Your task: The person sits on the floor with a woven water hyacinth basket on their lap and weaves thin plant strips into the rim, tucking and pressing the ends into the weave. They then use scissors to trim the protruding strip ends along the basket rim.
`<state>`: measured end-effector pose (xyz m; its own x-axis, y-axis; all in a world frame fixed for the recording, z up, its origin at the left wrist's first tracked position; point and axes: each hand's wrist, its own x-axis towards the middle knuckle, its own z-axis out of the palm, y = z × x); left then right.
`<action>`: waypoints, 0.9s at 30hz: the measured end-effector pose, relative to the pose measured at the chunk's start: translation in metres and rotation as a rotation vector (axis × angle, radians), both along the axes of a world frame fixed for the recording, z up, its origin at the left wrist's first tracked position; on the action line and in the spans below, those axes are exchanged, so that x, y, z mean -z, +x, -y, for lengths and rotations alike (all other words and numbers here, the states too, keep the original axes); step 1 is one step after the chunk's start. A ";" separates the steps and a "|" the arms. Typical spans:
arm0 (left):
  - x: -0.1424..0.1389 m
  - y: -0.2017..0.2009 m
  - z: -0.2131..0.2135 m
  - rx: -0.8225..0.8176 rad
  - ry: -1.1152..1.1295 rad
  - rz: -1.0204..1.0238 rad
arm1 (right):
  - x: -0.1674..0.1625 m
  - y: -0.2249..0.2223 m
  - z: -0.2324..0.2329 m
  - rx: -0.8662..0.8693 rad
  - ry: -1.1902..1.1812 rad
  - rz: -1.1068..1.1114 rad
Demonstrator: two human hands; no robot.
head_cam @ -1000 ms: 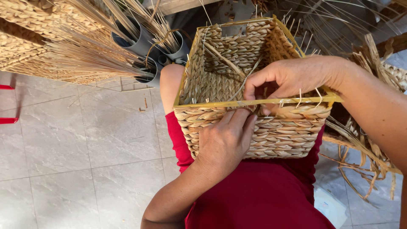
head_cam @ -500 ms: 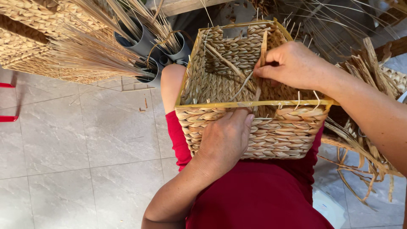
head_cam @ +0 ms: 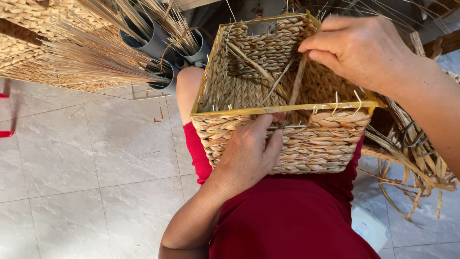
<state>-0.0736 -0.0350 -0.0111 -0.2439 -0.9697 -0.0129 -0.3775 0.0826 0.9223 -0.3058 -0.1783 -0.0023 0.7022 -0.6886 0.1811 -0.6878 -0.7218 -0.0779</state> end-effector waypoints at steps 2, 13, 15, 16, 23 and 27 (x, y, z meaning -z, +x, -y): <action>0.001 -0.002 0.000 -0.010 -0.121 0.036 | -0.005 0.002 -0.001 0.018 0.179 0.166; 0.014 -0.005 0.003 0.021 -0.096 0.253 | -0.012 0.037 -0.007 0.310 1.270 0.302; 0.017 -0.005 0.003 0.038 -0.163 0.284 | -0.009 0.041 -0.008 0.313 1.284 0.244; 0.019 -0.006 0.003 0.047 -0.196 0.299 | -0.008 0.043 -0.008 0.325 1.272 0.219; 0.030 -0.007 -0.002 0.039 -0.149 0.363 | -0.005 0.047 -0.012 0.348 1.158 -0.038; 0.032 -0.008 -0.002 0.033 -0.090 0.363 | 0.001 0.050 -0.012 0.258 1.315 0.127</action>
<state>-0.0812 -0.0327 -0.0429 -0.2705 -0.9625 -0.0197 -0.6745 0.1748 0.7173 -0.2560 -0.1667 -0.0030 0.5551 -0.5092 -0.6577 -0.7281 0.0849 -0.6802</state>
